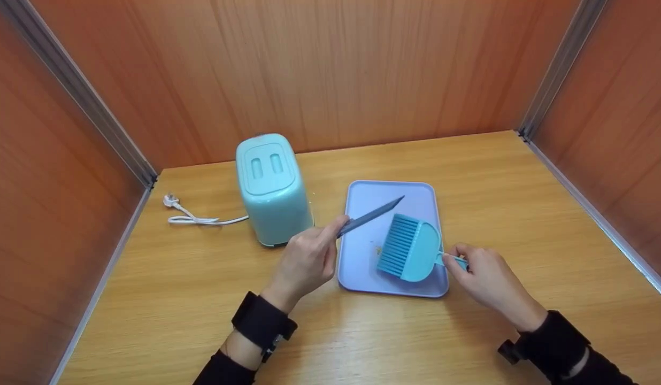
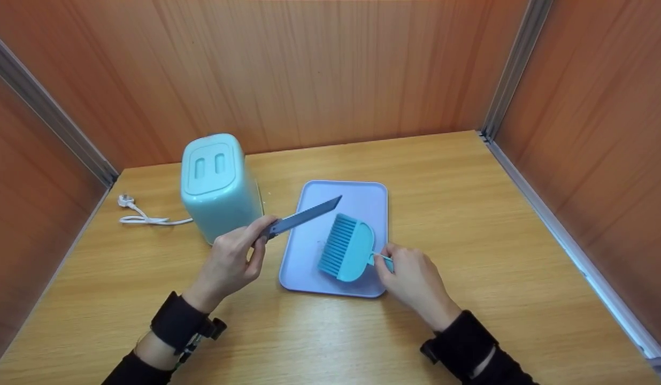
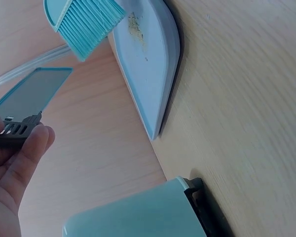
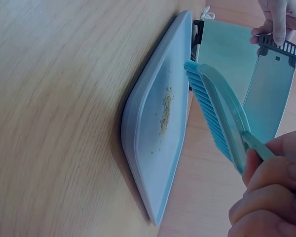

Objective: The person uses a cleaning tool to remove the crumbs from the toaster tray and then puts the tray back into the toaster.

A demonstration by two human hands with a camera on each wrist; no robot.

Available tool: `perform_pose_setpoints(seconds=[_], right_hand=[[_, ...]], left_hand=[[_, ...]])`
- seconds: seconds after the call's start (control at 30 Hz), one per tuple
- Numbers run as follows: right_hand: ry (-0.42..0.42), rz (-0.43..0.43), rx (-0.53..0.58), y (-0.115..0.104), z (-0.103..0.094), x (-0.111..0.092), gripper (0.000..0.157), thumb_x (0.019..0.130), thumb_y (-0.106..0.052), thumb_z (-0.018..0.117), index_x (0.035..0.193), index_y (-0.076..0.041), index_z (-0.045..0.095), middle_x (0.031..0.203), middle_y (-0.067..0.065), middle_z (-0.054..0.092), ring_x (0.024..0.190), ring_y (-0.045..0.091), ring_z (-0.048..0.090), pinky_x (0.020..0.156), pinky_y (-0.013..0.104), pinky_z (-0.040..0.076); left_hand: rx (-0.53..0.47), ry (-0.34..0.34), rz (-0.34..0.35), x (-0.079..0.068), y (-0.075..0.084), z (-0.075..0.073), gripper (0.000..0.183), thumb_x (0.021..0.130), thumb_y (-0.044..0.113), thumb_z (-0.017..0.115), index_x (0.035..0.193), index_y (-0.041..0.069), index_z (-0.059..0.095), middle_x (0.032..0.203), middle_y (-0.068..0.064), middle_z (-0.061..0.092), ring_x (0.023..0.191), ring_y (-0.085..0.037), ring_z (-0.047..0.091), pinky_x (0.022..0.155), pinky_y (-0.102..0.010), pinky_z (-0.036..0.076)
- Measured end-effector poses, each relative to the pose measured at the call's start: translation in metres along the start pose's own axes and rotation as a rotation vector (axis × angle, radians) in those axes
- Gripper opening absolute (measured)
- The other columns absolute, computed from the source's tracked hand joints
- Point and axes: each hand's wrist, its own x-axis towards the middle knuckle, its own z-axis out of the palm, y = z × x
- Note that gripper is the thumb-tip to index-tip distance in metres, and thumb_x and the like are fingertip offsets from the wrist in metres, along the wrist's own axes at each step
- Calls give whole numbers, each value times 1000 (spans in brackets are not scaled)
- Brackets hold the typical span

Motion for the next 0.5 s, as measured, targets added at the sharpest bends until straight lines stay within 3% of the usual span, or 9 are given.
perform_pose_setpoints(seconds=[0.27,0.5], right_hand=[[46,-32,49,-6,0,-1,25,108,-27,65,88,-12,65,62,-7,40,53,7,39,52,21,28],[31,-6,33,-1,2,1,24,109,-27,63,93,-10,66,63,-6,41,55,10,40,52,21,28]], left_hand=[[-33,-4,-31,-1,0,0,47,95,-5,63,140,9,62,79,-6,71,63,-15,58,63,-28,60],[-64,-16,-47,-1,3,-2,49,96,-6,62,142,10,60,82,-5,72,62,-12,53,62,-25,58]])
